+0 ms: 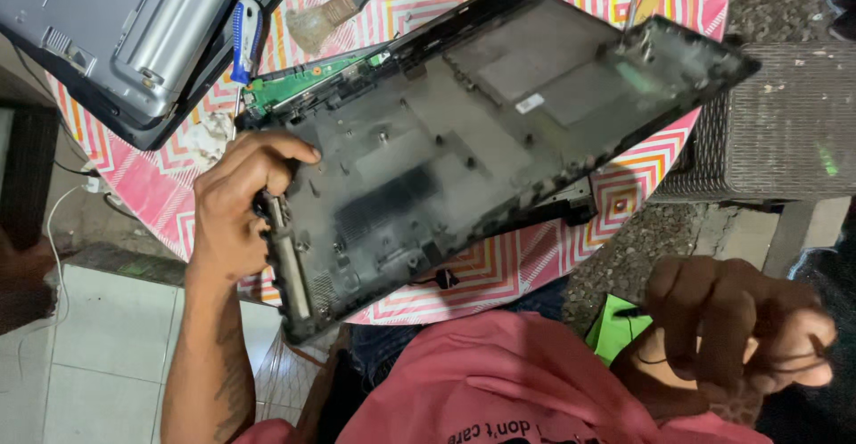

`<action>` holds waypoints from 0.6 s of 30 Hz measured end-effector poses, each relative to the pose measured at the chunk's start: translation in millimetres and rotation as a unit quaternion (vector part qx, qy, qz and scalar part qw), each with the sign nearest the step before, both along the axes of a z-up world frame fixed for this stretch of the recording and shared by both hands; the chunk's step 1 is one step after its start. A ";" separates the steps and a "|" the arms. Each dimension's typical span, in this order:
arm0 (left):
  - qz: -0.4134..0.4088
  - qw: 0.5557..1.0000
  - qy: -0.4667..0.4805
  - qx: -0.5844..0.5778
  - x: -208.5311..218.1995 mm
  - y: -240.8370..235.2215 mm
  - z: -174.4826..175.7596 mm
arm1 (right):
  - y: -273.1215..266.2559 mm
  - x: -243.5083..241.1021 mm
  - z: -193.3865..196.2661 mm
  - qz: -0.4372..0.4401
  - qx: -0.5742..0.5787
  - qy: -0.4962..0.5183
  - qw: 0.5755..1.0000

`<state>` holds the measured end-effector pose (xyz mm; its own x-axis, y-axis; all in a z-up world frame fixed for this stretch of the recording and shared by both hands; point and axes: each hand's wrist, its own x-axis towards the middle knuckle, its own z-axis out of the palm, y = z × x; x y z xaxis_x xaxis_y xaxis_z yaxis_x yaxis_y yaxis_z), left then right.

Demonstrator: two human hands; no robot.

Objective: The person works on a disassembled laptop placed on a patterned tablecloth. They connect internal cables, flip the laptop over, and use a screwdriver to tighten screws on the bottom case. The person handles the motherboard, fan, and chassis components throughout the process.

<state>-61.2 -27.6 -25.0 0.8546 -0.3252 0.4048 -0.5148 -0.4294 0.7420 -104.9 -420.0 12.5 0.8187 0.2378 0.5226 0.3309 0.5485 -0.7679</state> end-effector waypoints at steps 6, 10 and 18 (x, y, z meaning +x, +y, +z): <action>-0.064 0.997 -0.011 0.053 -0.2 6.9 -11.6 | -7.6 27.7 -7.3 0.171 -0.007 -0.024 0.985; -0.085 0.994 0.006 0.063 -1.6 14.0 -14.4 | -3.0 30.8 -12.4 0.178 -0.028 -0.033 0.983; -0.072 0.990 -0.039 0.113 -7.9 15.4 -29.0 | 6.1 29.2 -11.5 0.169 0.008 0.023 0.985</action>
